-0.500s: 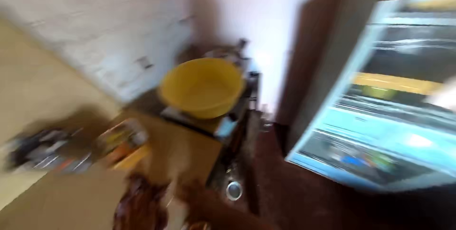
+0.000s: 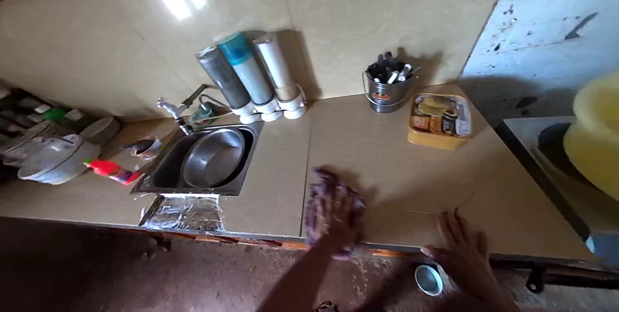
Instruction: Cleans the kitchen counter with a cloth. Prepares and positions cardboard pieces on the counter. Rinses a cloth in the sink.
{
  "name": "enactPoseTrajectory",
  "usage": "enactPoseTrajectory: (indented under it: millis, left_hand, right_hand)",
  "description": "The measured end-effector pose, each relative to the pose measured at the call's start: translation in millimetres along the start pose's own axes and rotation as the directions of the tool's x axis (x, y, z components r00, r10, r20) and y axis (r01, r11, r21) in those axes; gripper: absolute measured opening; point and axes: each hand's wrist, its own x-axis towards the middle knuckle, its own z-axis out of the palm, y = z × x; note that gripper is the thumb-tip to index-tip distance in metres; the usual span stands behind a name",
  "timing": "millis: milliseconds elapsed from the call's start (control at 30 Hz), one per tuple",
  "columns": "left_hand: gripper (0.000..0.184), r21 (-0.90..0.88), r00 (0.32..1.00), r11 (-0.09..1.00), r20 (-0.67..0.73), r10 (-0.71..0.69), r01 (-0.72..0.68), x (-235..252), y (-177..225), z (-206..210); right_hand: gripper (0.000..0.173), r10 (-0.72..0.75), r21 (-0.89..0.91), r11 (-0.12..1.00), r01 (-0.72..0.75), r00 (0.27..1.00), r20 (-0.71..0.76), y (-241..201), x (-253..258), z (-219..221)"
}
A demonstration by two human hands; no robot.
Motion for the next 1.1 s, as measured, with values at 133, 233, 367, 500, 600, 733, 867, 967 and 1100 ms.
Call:
enactPoseTrajectory:
  millis: [133, 233, 367, 500, 600, 733, 867, 967, 1100]
  left_hand:
    - [0.092, -0.127, 0.902, 0.938, 0.256, 0.346, -0.324, -7.6, 16.0, 0.6]
    - [0.078, -0.146, 0.921, 0.925, 0.123, 0.37, -0.352, -31.8, -65.6, -3.5]
    - [0.074, 0.057, 0.995, 0.994, -0.048, 0.093, -0.09, -63.7, -216.2, -24.2]
    - [0.07, 0.011, 0.965, 0.965, -0.023, -0.26, 0.26, -56.0, -286.6, -58.0]
    - [0.071, -0.073, 0.915, 0.913, -0.008, -0.403, 0.402, -17.7, -256.3, -65.3]
    - [0.069, -0.029, 0.995, 0.996, 0.054, -0.081, 0.083, 8.2, -164.6, -47.4]
    - [0.071, -0.026, 0.941, 0.973, 0.251, 0.228, -0.229, 6.1, -88.8, -27.1]
    - [0.073, -0.078, 0.965, 0.966, 0.068, 0.253, -0.248, 26.7, -110.4, -14.4]
    - [0.074, -0.087, 0.979, 0.978, -0.067, -0.194, 0.188, 86.7, -133.5, -36.0]
  right_hand:
    - [0.102, -0.007, -0.025, 1.0, 0.009, 0.998, 0.061, 7.1, 3.2, -2.1]
    - [0.1, -0.045, -0.084, 0.995, 0.049, 0.998, 0.046, 9.6, 1.8, -2.4]
    - [0.104, -0.082, -0.08, 0.993, 0.082, 0.997, 0.002, 9.8, 3.0, -1.6]
    - [0.107, -0.066, -0.062, 0.996, 0.064, 0.997, -0.031, 6.6, 1.7, -1.4]
    - [0.101, 0.016, -0.055, 0.998, -0.016, 1.0, 0.001, -1.2, 4.9, -4.7]
    - [0.092, 0.071, -0.053, 0.996, -0.07, 0.997, 0.006, -4.5, 7.9, -2.7]
    - [0.084, 0.108, -0.042, 0.993, -0.106, 0.994, 0.036, -10.8, 8.6, -7.3]
    - [0.087, 0.095, -0.069, 0.993, -0.094, 0.995, 0.007, -7.8, 8.2, -1.4]
    - [0.089, 0.041, -0.073, 0.996, -0.049, 0.994, -0.105, -5.6, 8.4, 3.3]
